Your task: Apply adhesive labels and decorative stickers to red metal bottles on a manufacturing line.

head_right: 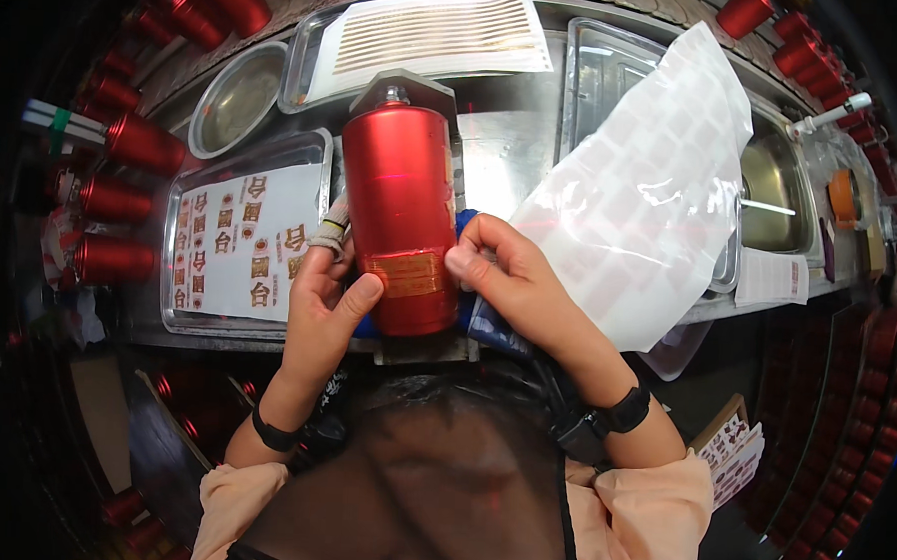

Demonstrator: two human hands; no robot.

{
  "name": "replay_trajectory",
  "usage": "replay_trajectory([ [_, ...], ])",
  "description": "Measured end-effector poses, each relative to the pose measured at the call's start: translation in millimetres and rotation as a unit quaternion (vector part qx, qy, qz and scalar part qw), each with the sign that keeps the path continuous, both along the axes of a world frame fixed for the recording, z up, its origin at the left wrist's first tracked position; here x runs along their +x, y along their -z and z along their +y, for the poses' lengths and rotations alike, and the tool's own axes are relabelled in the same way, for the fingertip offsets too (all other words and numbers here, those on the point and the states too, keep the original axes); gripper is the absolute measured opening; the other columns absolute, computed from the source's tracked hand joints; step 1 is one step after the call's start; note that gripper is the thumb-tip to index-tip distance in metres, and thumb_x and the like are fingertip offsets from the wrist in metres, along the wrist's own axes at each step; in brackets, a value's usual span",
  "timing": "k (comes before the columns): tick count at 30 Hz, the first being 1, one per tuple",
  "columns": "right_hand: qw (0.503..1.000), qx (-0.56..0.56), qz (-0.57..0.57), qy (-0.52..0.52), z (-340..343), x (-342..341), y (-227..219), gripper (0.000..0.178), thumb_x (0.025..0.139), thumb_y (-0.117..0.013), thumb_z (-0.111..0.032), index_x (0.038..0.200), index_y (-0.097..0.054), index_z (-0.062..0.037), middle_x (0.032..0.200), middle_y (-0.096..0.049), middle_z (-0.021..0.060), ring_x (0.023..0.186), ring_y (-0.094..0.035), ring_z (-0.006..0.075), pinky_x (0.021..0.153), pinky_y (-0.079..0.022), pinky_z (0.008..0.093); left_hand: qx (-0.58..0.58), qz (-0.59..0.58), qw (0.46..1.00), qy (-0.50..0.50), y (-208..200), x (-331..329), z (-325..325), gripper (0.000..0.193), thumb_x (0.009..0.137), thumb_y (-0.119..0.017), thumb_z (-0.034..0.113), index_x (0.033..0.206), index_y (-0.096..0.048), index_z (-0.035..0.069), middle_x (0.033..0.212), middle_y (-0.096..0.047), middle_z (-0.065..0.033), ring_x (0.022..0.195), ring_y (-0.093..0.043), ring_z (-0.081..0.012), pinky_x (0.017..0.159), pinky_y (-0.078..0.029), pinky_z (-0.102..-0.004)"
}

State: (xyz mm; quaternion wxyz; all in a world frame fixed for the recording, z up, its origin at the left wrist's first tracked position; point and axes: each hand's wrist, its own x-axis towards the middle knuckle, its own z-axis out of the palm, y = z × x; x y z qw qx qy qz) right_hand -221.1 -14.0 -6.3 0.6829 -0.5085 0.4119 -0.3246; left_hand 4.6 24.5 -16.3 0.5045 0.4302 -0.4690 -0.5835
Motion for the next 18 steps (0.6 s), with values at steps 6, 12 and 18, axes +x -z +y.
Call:
replay_trajectory([
  [6, 0.996, -0.054, 0.073, 0.008, 2.1, 1.8, 2.9, 0.031, 0.09, -0.078, -0.024, 0.089, -0.051, -0.0089, 0.083, -0.05, -0.0064, 0.076, -0.043, 0.0031, 0.067, -0.037, 0.0199, 0.01, -0.013, 1.0, -0.002, 1.3, 0.3, 0.4, 0.083, 0.095, -0.07, 0.015, 0.156, -0.019, -0.009, 0.157, -0.034, -0.0209, 0.145, -0.037, -0.0266, 0.118, -0.029, -0.0374],
  [12, 1.0, 0.001, 0.014, 0.008, -1.1, 1.7, 0.8, 0.027, 0.095, -0.071, -0.025, 0.089, -0.051, -0.0078, 0.081, -0.05, -0.0051, 0.076, -0.044, 0.0043, 0.068, -0.039, 0.0216, 0.008, -0.009, 1.0, -0.003, 1.3, 0.6, 0.0, 0.081, 0.095, -0.069, 0.017, 0.155, -0.02, -0.008, 0.157, -0.034, -0.0209, 0.144, -0.037, -0.0272, 0.118, -0.029, -0.0379],
  [18, 0.998, -0.024, 0.054, 0.023, -0.2, 4.7, 5.0, 0.028, 0.098, -0.068, -0.028, 0.086, -0.052, -0.0076, 0.079, -0.051, -0.0041, 0.075, -0.044, 0.0051, 0.067, -0.04, 0.0228, 0.024, 0.008, 1.0, -0.011, -1.9, -2.4, -2.3, 0.079, 0.095, -0.069, 0.018, 0.154, -0.023, -0.008, 0.155, -0.037, -0.0206, 0.143, -0.039, -0.0267, 0.118, -0.03, -0.0383],
])
